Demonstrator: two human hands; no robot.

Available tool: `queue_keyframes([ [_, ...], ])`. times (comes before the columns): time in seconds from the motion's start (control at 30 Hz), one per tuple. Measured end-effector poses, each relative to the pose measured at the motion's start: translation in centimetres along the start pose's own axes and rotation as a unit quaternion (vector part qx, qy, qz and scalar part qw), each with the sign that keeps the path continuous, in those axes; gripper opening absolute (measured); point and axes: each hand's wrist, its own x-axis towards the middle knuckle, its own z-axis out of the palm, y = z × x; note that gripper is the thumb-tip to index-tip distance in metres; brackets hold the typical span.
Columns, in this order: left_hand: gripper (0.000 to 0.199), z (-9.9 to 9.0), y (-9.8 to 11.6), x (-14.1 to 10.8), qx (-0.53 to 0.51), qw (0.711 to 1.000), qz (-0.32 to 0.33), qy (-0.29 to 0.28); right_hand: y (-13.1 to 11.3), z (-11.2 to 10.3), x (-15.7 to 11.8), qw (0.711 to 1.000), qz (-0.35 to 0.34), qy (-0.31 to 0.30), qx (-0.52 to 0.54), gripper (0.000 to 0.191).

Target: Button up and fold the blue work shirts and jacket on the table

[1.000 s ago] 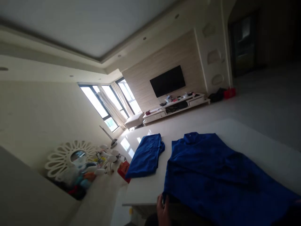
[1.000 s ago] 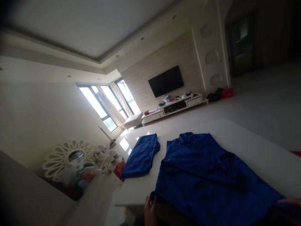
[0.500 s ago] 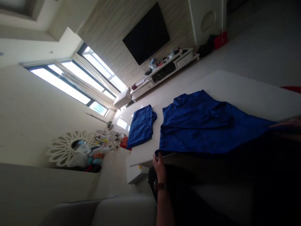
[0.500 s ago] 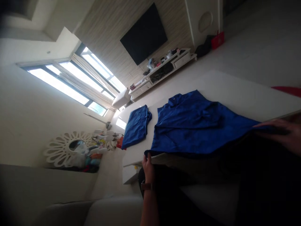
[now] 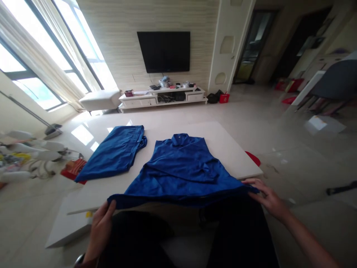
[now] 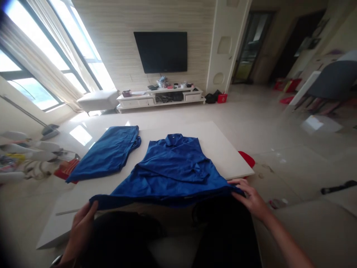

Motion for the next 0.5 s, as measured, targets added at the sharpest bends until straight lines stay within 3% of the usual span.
queue_keyframes([
  [0.1, 0.058, -0.9, 1.5, 1.9, -0.112, 0.993, -0.028, -0.016, -0.4, -1.0, 1.4, 0.999, 0.028, -0.016, 0.025, 0.052],
  [0.2, 0.049, 0.3, 4.8, 6.2, -0.155, 0.988, -0.011, -0.010, -0.6, -0.5, 6.6, 0.998, 0.047, -0.004, 0.043, 0.055],
  [0.37, 0.044, 5.9, 12.7, 18.1, -0.106, 0.991, 0.083, 0.001, -2.9, 2.3, 22.3, 0.997, 0.065, 0.023, 0.030, 0.048],
  [0.43, 0.039, 8.6, 15.3, 22.1, -0.061, 0.995, 0.071, 0.037, -3.4, 4.1, 27.9, 0.990, 0.101, 0.076, -0.062, 0.044],
  [0.5, 0.045, 11.3, 16.5, 23.8, -0.031, 0.996, 0.035, 0.074, -3.2, 6.6, 31.2, 0.970, 0.147, 0.113, -0.158, 0.045],
])
